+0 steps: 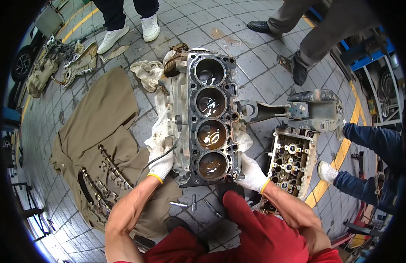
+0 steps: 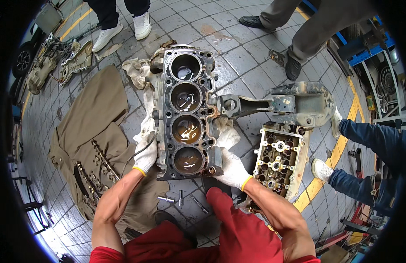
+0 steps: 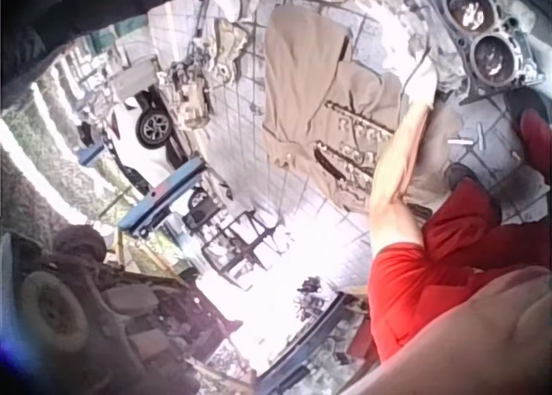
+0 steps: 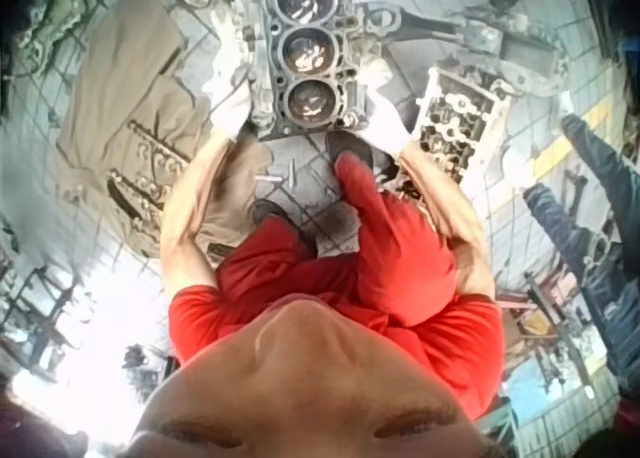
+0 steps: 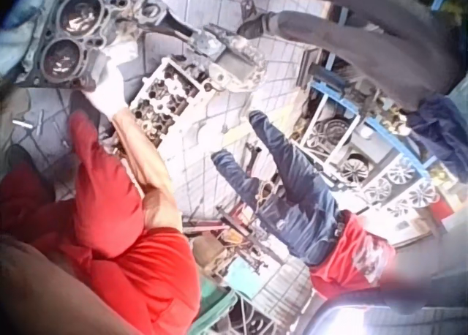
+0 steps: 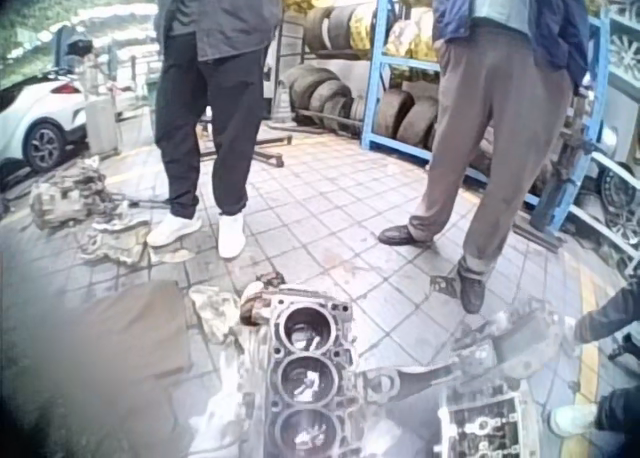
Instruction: The person uses a cordless impact wrench to remove bolts from a cylinder head and then lifts the head off the engine block. The person places the cylinder head on the floor and repositions the engine block.
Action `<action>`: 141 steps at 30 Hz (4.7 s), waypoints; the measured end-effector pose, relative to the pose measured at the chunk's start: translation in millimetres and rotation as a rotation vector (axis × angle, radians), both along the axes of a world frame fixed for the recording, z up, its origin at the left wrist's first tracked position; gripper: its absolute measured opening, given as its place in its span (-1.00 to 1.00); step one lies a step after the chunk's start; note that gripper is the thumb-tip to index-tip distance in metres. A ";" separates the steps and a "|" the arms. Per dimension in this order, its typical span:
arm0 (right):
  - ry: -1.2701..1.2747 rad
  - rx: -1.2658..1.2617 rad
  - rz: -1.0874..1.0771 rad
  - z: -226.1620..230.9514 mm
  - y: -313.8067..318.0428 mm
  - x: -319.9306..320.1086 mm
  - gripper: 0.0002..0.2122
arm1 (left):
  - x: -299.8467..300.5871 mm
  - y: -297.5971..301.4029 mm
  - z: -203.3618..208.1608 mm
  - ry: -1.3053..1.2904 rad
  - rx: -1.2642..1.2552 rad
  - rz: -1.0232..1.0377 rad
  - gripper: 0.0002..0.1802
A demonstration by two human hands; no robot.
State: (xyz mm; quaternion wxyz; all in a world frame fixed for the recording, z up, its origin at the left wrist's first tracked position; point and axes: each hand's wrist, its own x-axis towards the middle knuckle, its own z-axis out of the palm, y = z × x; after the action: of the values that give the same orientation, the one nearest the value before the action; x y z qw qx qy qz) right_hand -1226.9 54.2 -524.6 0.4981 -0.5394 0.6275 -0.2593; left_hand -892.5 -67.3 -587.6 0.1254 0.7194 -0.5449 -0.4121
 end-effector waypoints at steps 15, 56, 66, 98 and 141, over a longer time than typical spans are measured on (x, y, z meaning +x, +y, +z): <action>0.263 -0.001 0.183 107.3 11.9 19.0 -0.34 | 29.4 64.4 58.4 0.062 -0.045 -0.060 -0.52; -0.423 0.034 -0.327 214.2 -110.8 10.1 -0.27 | 24.6 3.0 210.0 0.225 -0.583 -0.081 -0.36; -0.383 -0.045 -0.452 225.2 -176.6 6.7 -0.36 | 11.2 -38.9 202.3 -0.205 -1.015 -0.193 -0.52; -0.297 -0.366 -0.473 213.3 -257.3 33.2 -0.32 | -31.0 -148.7 265.2 0.363 -1.108 -0.058 -0.58; -0.181 -0.661 0.027 237.3 -444.1 19.7 -0.52 | -19.7 -306.4 271.4 -0.002 -0.854 0.089 -0.25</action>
State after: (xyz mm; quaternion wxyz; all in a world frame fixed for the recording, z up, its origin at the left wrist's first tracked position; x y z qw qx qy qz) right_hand -1207.1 -389.9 -287.3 0.3531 -0.6548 0.4556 -0.4888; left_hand -912.2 -373.7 -316.2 0.4292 0.6261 -0.6351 -0.1431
